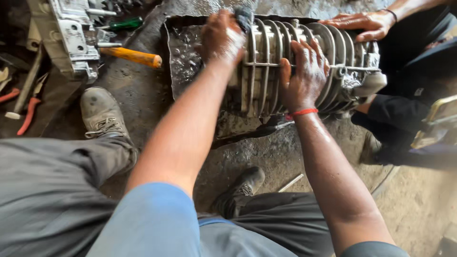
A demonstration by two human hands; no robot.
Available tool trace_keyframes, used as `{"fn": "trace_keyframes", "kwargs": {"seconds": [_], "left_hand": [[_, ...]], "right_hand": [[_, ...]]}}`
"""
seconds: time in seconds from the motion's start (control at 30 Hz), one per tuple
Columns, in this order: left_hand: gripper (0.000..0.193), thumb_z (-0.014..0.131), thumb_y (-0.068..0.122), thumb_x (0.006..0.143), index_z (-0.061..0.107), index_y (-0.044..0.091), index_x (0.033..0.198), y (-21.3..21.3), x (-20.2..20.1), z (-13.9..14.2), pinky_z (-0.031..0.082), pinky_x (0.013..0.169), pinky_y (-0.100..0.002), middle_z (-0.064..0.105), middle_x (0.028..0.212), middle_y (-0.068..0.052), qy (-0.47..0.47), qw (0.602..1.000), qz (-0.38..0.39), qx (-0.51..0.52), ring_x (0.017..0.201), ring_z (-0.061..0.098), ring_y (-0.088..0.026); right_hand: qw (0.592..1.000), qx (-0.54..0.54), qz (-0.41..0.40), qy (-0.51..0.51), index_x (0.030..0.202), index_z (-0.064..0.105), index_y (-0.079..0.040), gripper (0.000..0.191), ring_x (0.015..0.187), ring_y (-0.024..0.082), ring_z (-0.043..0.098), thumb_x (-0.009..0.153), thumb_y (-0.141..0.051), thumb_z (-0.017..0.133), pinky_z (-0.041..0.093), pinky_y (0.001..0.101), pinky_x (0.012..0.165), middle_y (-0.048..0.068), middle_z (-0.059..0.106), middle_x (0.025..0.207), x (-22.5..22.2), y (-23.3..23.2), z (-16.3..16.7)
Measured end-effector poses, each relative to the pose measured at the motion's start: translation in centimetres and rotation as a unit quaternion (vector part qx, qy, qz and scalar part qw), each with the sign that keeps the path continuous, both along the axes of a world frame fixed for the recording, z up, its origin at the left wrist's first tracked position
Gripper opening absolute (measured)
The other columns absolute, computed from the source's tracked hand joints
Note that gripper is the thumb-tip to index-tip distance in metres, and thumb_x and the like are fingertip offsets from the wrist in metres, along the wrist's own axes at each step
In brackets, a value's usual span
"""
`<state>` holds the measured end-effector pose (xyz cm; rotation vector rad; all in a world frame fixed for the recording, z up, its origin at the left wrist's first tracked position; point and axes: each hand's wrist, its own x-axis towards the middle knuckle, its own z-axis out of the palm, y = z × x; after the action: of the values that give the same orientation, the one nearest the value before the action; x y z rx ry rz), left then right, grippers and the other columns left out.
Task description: The person aligns and installs a metal gasket onto an engine block, then positions a cylinder head over the gasket with assistance from another person. They press and adjust the head into place.
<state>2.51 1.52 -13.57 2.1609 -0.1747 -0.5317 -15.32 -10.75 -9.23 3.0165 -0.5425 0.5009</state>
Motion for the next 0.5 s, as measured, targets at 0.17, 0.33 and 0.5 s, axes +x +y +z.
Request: {"fn": "trace_keyframes", "kwargs": {"seconds": [0.17,0.33,0.5], "left_hand": [[0.031,0.056,0.019,0.094,0.063,0.019,0.124,2.0,-4.4,-3.1,0.043,0.104,-0.060,0.065,0.129,-0.010,-0.321,0.946,-0.030,-0.037,0.124,0.058,-0.034],[0.044,0.059,0.007,0.089,0.062,0.017,0.132,6.5,-9.5,-2.6,0.044,0.104,-0.055,0.063,0.129,-0.007,-0.337,0.938,-0.046,-0.070,0.125,0.054,-0.030],[0.032,0.069,0.008,0.089,0.064,0.010,0.120,9.9,-13.9,-3.2,0.053,0.103,-0.046,0.061,0.120,-0.013,-0.264,0.933,-0.030,-0.243,0.117,0.060,-0.034]], "right_hand": [[0.999,0.024,-0.019,0.014,0.135,0.061,-0.011,0.035,0.143,0.039,0.047,0.108,-0.034,0.060,0.033,0.0522,0.118,0.017,0.061,0.138,0.1,-0.4,0.2],[1.000,-0.010,-0.010,0.020,0.136,0.059,-0.011,0.036,0.144,0.039,0.043,0.109,-0.035,0.058,0.030,0.0562,0.114,0.015,0.061,0.140,0.1,-0.1,0.3],[1.000,0.001,-0.015,0.011,0.136,0.059,-0.013,0.036,0.144,0.036,0.045,0.109,-0.035,0.056,0.032,0.0549,0.115,0.014,0.060,0.140,-0.1,0.5,0.4]]}}
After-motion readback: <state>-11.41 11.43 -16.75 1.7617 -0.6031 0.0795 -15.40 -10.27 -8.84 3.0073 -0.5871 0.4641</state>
